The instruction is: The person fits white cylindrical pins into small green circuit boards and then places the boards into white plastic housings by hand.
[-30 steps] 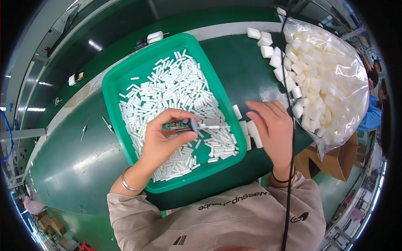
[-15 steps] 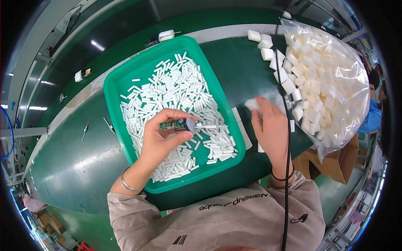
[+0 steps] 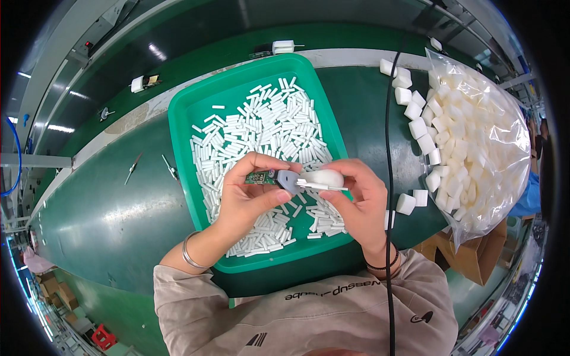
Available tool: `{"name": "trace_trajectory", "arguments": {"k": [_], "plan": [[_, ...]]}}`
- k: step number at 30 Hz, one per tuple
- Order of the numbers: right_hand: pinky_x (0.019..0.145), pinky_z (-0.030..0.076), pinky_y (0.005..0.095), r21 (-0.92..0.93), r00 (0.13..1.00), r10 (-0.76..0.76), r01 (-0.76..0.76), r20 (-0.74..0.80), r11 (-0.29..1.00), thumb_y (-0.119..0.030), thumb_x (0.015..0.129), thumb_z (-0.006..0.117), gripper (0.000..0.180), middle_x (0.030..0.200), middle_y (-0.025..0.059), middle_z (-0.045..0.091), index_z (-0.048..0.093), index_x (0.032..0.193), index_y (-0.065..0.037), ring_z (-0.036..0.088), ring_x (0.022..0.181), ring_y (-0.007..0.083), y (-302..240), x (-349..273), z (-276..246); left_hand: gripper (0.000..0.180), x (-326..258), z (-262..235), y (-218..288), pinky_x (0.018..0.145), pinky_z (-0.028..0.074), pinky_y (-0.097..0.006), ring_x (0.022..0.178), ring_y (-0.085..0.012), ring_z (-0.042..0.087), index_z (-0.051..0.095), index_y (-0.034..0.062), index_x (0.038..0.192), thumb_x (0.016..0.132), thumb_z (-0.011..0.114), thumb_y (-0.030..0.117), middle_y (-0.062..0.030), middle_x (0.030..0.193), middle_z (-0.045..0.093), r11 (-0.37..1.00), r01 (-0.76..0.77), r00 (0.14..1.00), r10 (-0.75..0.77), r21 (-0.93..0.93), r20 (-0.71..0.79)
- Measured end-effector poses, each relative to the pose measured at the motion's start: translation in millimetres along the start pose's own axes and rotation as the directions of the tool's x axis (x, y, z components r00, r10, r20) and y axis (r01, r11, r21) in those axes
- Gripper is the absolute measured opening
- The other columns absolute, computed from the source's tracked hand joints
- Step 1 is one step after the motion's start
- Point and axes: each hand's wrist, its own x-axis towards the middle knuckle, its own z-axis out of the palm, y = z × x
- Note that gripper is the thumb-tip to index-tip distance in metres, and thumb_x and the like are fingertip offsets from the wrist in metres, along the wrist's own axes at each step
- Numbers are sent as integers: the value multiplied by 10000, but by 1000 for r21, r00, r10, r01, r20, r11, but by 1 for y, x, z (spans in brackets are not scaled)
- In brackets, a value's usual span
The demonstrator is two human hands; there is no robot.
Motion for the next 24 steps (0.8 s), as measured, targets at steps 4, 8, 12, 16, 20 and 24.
{"name": "trace_trajectory", "arguments": {"k": [4,8,12,16,20,24], "plan": [[724,502,258,92,990,134,-129,-51,987,57,715,628,228,905,112,602,570,935,50,604,828,160,7,-9,2,326,1,1,-1,712,523,-230,903,-150,570,512,1,982,689,633,-71,-127,977,583,998,-54,999,54,-21,-8],[719,508,262,137,985,164,-154,-60,978,53,718,637,210,892,118,605,573,918,62,612,805,164,4,-13,1,327,5,-6,-7,741,493,-263,900,-172,572,542,-1,953,660,678,-50,-123,947,589,956,-246,969,239,158,58],[716,509,261,160,988,131,-117,-80,980,39,712,655,259,877,114,609,559,953,56,616,791,171,3,-14,10,325,4,-2,-4,781,458,-290,883,-194,580,565,-9,921,632,712,-29,-120,944,597,883,-331,943,300,332,141],[704,510,267,80,978,-65,82,-199,993,-8,684,702,378,847,139,618,518,1012,31,619,804,195,12,-18,14,354,4,0,3,791,455,-280,888,-182,583,538,-9,945,638,713,-27,-122,941,604,864,-239,971,198,444,137],[623,504,294,-239,931,-363,363,45,901,-61,658,729,387,855,159,621,506,972,-24,626,787,257,17,-11,1,429,3,2,3,785,456,-278,898,-179,583,483,7,998,639,716,-21,-124,926,610,909,-196,980,169,367,105],[579,486,304,-117,925,-379,373,-30,920,-80,642,735,355,847,145,629,506,911,-47,623,734,288,19,-9,6,503,4,2,3,774,455,-278,914,-187,587,443,26,1039,628,729,-11,-121,915,619,915,-132,985,78,381,154]]}}
